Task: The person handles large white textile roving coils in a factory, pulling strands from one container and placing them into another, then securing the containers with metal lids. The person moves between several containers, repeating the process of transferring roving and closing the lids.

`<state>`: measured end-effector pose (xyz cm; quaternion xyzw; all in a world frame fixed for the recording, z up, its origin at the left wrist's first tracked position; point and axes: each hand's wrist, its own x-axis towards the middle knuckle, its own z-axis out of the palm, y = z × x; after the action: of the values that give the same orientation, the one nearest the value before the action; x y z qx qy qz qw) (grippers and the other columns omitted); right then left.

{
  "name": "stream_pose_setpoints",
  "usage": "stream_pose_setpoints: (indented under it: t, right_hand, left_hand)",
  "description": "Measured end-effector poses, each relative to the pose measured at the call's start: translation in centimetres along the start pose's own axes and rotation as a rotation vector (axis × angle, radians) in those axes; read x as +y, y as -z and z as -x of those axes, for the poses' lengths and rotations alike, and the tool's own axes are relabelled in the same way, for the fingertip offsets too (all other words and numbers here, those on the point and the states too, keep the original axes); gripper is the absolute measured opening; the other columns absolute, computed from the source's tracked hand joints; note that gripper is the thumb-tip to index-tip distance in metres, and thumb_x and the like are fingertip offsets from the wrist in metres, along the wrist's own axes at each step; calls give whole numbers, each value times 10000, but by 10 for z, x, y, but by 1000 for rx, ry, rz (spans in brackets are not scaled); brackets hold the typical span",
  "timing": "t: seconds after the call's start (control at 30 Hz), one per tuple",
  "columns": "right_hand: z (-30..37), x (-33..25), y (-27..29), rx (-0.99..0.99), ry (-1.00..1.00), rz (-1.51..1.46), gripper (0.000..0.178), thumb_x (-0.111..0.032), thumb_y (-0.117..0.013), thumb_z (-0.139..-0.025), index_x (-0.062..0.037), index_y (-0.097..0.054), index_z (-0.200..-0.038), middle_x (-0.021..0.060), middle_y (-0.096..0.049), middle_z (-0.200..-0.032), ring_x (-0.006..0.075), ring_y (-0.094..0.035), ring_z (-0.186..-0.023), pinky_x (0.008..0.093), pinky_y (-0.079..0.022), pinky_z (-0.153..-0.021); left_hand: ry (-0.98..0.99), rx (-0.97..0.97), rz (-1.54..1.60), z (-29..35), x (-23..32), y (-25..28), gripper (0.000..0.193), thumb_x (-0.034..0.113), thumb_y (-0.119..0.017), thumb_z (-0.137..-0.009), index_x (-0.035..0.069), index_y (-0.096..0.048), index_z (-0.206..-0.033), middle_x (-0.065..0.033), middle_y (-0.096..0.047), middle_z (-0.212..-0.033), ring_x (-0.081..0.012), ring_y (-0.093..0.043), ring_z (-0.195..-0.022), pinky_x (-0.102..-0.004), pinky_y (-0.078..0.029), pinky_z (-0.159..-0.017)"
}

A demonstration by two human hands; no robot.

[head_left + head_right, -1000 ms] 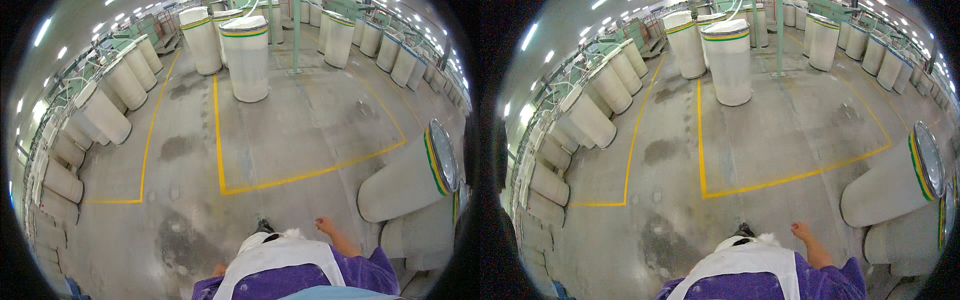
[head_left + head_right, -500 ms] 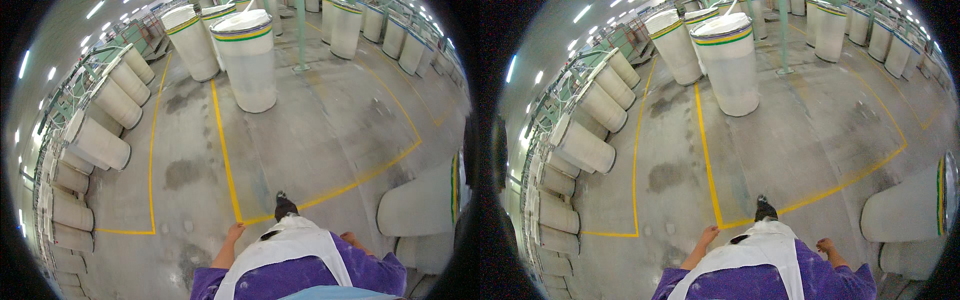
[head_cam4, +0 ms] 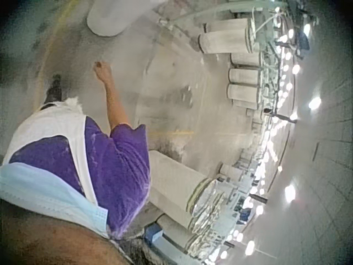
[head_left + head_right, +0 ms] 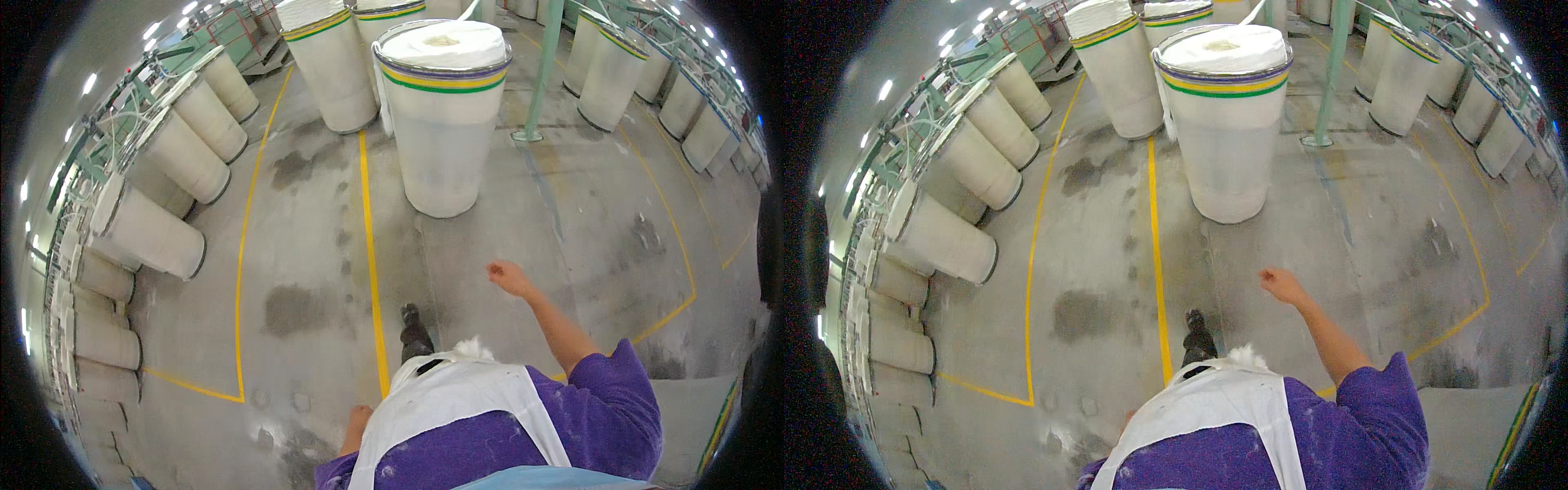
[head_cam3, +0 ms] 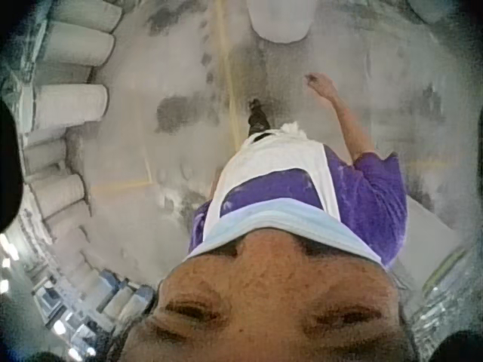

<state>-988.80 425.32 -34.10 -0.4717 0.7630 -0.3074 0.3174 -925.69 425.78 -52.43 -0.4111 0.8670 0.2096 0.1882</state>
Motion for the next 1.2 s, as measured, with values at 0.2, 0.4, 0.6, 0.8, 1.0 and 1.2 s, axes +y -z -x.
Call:
stream_pose_setpoints:
  t: [0.2,0.4,0.6,0.8,1.0,1.2]
  right_hand:
    - [-176,-140,85,110,133,-142,361,-244,-650,-892,-51,-621,-1196,102,-681,-1062,224,-642,-938,355,-504,-859]
    - [-292,-214,171,307,226,-4,417,-227,-664,-876,-62,-589,-1251,103,-632,-1194,247,-595,-1086,375,-473,-946]
    - [-408,-220,249,660,423,393,414,-279,-718,-823,-71,-613,-1166,121,-608,-1189,310,-566,-1119,425,-447,-974]
    - [-492,-195,312,290,308,545,384,-399,-752,-757,-84,-630,-939,108,-667,-984,311,-639,-954,441,-504,-840]
    - [-524,-177,332,-2,331,555,399,-408,-744,-742,-70,-651,-933,144,-689,-885,334,-689,-812,441,-557,-711]
    - [-543,-158,363,34,393,515,407,-385,-713,-765,-124,-675,-1076,145,-681,-1030,341,-661,-987,466,-541,-806]
  left_hand:
    - [327,-70,407,-139,-71,90,314,270,-614,-849,59,-675,-1074,-153,-702,-941,-331,-665,-855,-445,-523,-757]
    - [120,115,284,-363,-80,317,275,251,-614,-872,64,-666,-1067,-135,-691,-923,-297,-653,-846,-416,-512,-748]
    - [-207,402,692,-555,47,596,359,179,-688,-867,28,-615,-1185,-107,-671,-1042,-258,-627,-958,-355,-494,-854]
    - [-682,779,443,-631,206,762,381,223,-752,-842,37,-620,-1147,-122,-656,-1065,-271,-605,-1031,-386,-478,-894]
    - [-1158,1024,164,-713,286,844,347,357,-666,-887,132,-519,-668,-1,-531,-599,-213,-494,-535,-339,-336,-539]
    - [-1172,1003,135,-748,319,852,361,303,-637,-845,140,-458,-578,-19,-473,-569,-192,-425,-461,-334,-271,-440]
